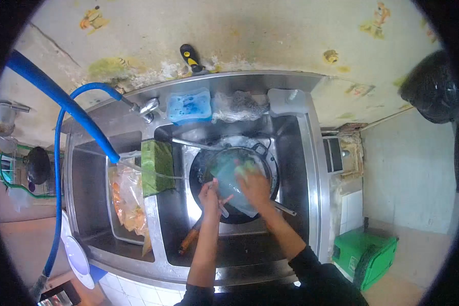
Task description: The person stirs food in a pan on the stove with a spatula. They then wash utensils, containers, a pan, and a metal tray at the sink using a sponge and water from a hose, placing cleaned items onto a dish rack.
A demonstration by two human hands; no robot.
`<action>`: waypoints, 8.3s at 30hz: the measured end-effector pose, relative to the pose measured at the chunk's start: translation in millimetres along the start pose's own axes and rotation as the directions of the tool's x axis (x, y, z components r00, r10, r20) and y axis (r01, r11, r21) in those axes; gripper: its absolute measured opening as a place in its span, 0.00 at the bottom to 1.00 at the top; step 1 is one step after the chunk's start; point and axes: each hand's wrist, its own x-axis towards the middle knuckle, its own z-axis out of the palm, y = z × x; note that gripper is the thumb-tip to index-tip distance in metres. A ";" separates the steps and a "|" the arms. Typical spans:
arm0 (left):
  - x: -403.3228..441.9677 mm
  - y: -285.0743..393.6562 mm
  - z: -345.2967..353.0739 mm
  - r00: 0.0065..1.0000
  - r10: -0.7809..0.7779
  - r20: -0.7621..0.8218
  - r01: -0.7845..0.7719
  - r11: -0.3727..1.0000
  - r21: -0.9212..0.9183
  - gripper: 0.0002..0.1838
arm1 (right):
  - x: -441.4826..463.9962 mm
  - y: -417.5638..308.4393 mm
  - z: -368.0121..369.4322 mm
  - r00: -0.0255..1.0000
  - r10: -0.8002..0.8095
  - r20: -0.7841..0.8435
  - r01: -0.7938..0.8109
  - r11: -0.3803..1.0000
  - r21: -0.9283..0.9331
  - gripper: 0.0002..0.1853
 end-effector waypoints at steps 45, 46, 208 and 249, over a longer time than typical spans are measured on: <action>-58.0 -40.1 36.9 0.982 0.129 -0.137 -0.139 0.988 -0.070 0.33 | -41.7 -31.3 30.7 0.935 0.262 0.237 -0.324 0.368 0.871 0.15; -56.0 -27.5 32.5 0.982 0.130 -0.136 -0.140 0.988 -0.065 0.33 | -42.0 -35.0 31.3 0.947 0.252 0.198 -0.289 0.402 0.869 0.15; -62.8 2.7 -24.4 0.864 -0.451 0.223 0.414 0.890 0.192 0.03 | 21.1 -46.4 15.9 0.768 -0.618 0.167 0.625 0.781 0.014 0.23; 20.1 74.2 -56.6 0.974 0.076 0.216 0.033 0.887 -0.461 0.24 | 128.7 -117.3 -61.8 0.775 -0.612 -0.155 0.575 0.786 -0.228 0.18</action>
